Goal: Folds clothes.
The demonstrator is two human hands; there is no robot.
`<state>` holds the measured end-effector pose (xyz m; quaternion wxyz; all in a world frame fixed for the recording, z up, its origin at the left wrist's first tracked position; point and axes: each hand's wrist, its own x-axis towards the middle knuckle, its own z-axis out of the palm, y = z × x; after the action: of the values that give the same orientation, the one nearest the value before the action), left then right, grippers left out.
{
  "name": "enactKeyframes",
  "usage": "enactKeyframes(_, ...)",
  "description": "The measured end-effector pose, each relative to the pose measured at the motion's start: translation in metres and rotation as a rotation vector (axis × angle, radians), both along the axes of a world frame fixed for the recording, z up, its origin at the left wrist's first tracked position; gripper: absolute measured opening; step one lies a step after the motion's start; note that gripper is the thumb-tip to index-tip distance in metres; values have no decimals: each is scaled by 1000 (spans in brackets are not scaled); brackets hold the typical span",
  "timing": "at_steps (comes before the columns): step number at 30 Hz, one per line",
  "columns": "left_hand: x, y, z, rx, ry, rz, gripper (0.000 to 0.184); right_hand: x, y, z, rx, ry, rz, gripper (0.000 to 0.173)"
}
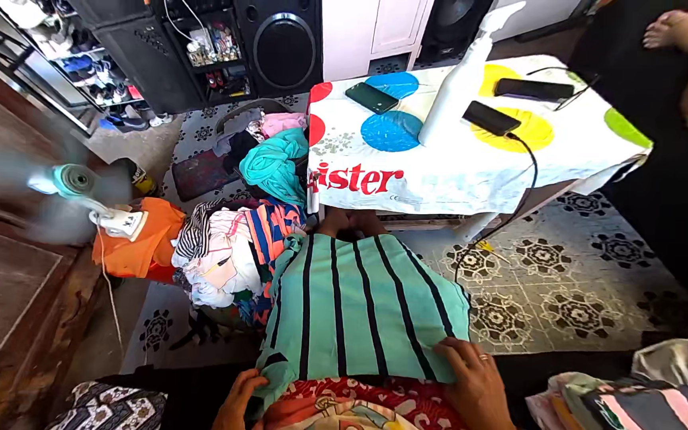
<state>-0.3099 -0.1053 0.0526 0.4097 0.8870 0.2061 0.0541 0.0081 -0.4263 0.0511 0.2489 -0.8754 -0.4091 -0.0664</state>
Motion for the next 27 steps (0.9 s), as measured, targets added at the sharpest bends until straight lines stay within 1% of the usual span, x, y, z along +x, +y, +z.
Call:
enactKeyframes(1,-1,-1,-3,-5,-6,19,54,8,-12,1,10,16,-38,40)
enactKeyframes(3,-3,2,-5,-54,-12,67,48,25,-37,-3,32,55,-57,39)
enactKeyframes(5,-5,15,-1,-224,53,84,41,45,-61,-7,42,153,-23,33)
enactKeyframes(7,-4,40,9,-430,149,23,36,65,-78,-2,35,264,28,28)
enactKeyframes(8,-2,56,14,-488,184,-28,30,77,-83,3,30,338,68,26)
enactKeyframes(10,10,93,24,-521,221,-143,18,105,-88,14,26,546,175,19)
enactKeyframes(12,37,128,48,-510,235,-250,19,132,-77,31,38,799,264,14)
enactKeyframes(13,56,142,61,-513,200,-274,21,143,-67,39,81,931,266,15)
enactKeyframes(14,78,153,71,-545,126,-258,21,151,-54,44,176,1064,208,20)
enactKeyframes(15,100,158,74,-608,13,-184,20,157,-39,43,308,1177,98,24)
enactKeyframes(16,123,160,69,-701,-119,-52,21,160,-22,41,419,1263,-52,24)
enactKeyframes(17,144,158,57,-805,-211,101,27,163,-6,36,486,1347,-189,23)
enactKeyframes(18,162,154,44,-880,-213,261,41,163,8,31,511,1413,-300,25)
enactKeyframes(19,176,149,29,-913,-123,414,56,162,19,26,489,1467,-369,30)
enactKeyframes(20,186,147,9,-902,-2,522,66,161,26,22,451,1513,-396,36)
enactKeyframes(21,186,145,-13,-856,118,554,72,158,28,17,426,1537,-393,40)
enactKeyframes(23,166,140,-48,-805,290,520,75,152,19,10,447,1570,-367,39)
enactKeyframes(25,139,136,-63,-859,353,508,69,149,2,2,468,1609,-333,34)
enactKeyframes(27,109,136,-68,-906,324,373,59,150,-14,-10,480,1635,-298,28)
